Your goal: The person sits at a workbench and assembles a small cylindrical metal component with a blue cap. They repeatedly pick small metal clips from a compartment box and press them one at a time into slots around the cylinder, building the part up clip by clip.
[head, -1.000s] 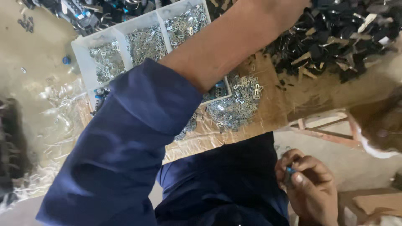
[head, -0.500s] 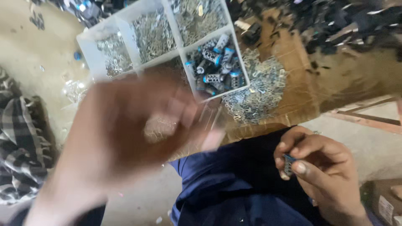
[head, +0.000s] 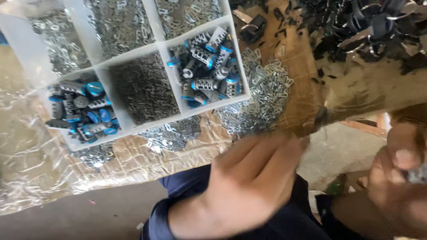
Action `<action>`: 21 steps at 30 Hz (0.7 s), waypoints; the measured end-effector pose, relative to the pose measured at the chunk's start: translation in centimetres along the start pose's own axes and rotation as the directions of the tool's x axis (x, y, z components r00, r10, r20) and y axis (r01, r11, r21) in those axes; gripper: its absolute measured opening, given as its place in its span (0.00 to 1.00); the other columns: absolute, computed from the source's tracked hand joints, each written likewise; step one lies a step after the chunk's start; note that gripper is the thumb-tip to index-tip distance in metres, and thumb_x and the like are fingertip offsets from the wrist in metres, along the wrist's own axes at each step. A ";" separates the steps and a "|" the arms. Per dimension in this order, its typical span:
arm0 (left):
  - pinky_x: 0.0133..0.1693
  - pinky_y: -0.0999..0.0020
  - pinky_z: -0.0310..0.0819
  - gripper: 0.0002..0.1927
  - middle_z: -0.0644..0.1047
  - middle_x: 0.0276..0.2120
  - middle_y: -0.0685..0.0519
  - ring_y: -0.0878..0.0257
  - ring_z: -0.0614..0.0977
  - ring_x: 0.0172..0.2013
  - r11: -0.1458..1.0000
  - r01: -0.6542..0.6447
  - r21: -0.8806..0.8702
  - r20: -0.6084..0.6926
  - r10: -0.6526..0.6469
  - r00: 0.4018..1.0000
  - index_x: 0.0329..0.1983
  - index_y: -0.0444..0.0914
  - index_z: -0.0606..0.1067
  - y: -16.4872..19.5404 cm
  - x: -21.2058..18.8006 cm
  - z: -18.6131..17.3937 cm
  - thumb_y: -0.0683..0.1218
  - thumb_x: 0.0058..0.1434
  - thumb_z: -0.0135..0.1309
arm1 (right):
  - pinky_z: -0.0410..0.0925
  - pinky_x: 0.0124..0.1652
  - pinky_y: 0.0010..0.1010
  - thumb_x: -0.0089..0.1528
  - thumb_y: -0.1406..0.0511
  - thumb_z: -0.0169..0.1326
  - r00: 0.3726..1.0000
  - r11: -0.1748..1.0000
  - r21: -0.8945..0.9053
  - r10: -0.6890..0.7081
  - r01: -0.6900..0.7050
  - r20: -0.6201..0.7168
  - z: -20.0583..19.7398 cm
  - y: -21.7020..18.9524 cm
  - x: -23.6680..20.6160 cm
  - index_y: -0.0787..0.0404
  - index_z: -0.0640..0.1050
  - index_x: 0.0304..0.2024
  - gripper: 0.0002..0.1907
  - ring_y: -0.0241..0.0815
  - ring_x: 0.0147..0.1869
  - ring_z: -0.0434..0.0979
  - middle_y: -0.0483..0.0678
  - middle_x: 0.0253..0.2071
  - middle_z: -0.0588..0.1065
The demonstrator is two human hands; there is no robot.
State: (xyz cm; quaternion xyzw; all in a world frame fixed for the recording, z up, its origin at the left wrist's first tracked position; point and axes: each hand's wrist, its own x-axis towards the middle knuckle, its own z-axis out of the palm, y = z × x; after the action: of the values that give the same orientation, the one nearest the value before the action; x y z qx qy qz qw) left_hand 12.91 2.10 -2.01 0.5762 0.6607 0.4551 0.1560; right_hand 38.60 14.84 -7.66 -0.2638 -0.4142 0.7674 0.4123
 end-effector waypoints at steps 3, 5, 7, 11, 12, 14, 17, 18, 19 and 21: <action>0.39 0.66 0.77 0.17 0.80 0.44 0.49 0.58 0.80 0.37 0.983 0.036 0.179 -0.014 -0.034 0.999 0.49 0.32 0.79 -0.3 0.7 0.9 0.36 0.56 0.64 | 0.76 0.38 0.31 0.70 0.74 0.55 0.998 0.993 -0.101 -0.062 0.059 -0.030 2.7 1.3 1.2 0.63 0.77 0.51 0.08 0.47 0.44 0.77 0.57 0.50 0.74; 0.40 0.65 0.76 0.16 0.78 0.44 0.51 0.58 0.79 0.38 0.975 0.078 0.206 -0.010 -0.078 0.997 0.51 0.34 0.79 -0.5 0.2 0.6 0.36 0.59 0.63 | 0.76 0.38 0.30 0.71 0.74 0.54 0.997 0.981 -0.182 -0.073 0.066 -0.035 4.8 2.8 2.1 0.63 0.76 0.52 0.08 0.47 0.44 0.77 0.57 0.50 0.74; 0.37 0.65 0.74 0.16 0.77 0.41 0.50 0.56 0.78 0.36 0.962 0.107 0.250 -0.046 -0.098 0.994 0.47 0.36 0.79 -0.4 -0.6 -0.3 0.37 0.55 0.64 | 0.76 0.38 0.29 0.72 0.74 0.53 0.998 0.972 -0.230 -0.055 0.046 -0.031 5.9 4.0 2.8 0.62 0.75 0.53 0.08 0.46 0.43 0.78 0.56 0.51 0.74; 0.27 0.69 0.66 0.13 0.75 0.35 0.51 0.62 0.75 0.30 0.910 0.155 0.384 -0.148 -0.105 0.983 0.40 0.39 0.81 -0.2 -2.6 -2.7 0.40 0.53 0.72 | 0.75 0.41 0.29 0.75 0.74 0.53 0.998 0.979 -0.201 0.029 -0.016 0.061 4.7 4.1 3.0 0.60 0.75 0.54 0.07 0.45 0.46 0.78 0.54 0.53 0.74; 0.29 0.70 0.69 0.14 0.74 0.35 0.53 0.63 0.76 0.31 0.886 0.247 0.392 -0.200 -0.180 0.963 0.40 0.42 0.82 0.2 -3.3 -3.4 0.38 0.51 0.69 | 0.75 0.42 0.29 0.76 0.73 0.53 0.995 0.980 -0.196 0.051 -0.034 0.082 3.9 3.9 3.0 0.59 0.75 0.55 0.07 0.44 0.47 0.77 0.53 0.53 0.73; 0.32 0.68 0.73 0.15 0.74 0.36 0.53 0.61 0.78 0.34 0.859 0.324 0.396 -0.208 -0.259 0.943 0.41 0.43 0.82 -0.5 -4.6 -3.9 0.37 0.50 0.68 | 0.75 0.44 0.29 0.76 0.73 0.53 0.990 0.977 -0.198 0.098 -0.076 0.103 2.6 3.5 2.8 0.56 0.74 0.56 0.08 0.42 0.49 0.75 0.49 0.55 0.72; 0.35 0.64 0.75 0.15 0.76 0.39 0.50 0.58 0.79 0.37 0.844 0.329 0.425 -0.162 -0.286 0.944 0.44 0.41 0.82 -1.3 -6.9 -3.9 0.38 0.53 0.69 | 0.73 0.47 0.29 0.78 0.72 0.54 0.983 0.983 -0.103 0.164 -0.155 0.088 1.9 3.0 2.5 0.56 0.75 0.57 0.07 0.41 0.50 0.74 0.48 0.57 0.71; 0.34 0.65 0.74 0.15 0.75 0.37 0.52 0.59 0.78 0.35 0.836 0.320 0.447 -0.187 -0.262 0.947 0.42 0.43 0.83 -1.5 -7.5 -3.7 0.38 0.53 0.69 | 0.74 0.48 0.29 0.77 0.72 0.55 0.978 0.982 -0.057 0.185 -0.180 0.095 2.1 2.8 2.5 0.56 0.75 0.57 0.09 0.41 0.51 0.74 0.49 0.57 0.71; 0.34 0.66 0.74 0.15 0.75 0.36 0.54 0.61 0.77 0.34 0.827 0.315 0.465 -0.205 -0.246 0.947 0.41 0.45 0.83 -1.6 -8.1 -4.0 0.37 0.52 0.69 | 0.74 0.49 0.30 0.76 0.72 0.55 0.973 0.979 -0.011 0.205 -0.205 0.103 2.3 2.5 2.7 0.55 0.75 0.58 0.10 0.42 0.51 0.74 0.49 0.58 0.72; 0.37 0.66 0.76 0.16 0.74 0.38 0.51 0.59 0.78 0.37 0.839 0.300 0.454 -0.161 -0.254 0.954 0.44 0.43 0.83 -1.6 -9.0 -4.2 0.36 0.53 0.68 | 0.76 0.49 0.31 0.70 0.72 0.58 0.953 0.960 0.017 0.276 -0.281 0.124 3.1 1.1 2.7 0.54 0.76 0.59 0.16 0.43 0.51 0.75 0.49 0.58 0.72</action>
State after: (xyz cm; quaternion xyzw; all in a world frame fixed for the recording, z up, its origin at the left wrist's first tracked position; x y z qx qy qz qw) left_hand 11.42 -7.63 -3.88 0.4727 0.8348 0.2789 0.0433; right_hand 34.47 15.46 -7.20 -0.2658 -0.3836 0.8393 0.2789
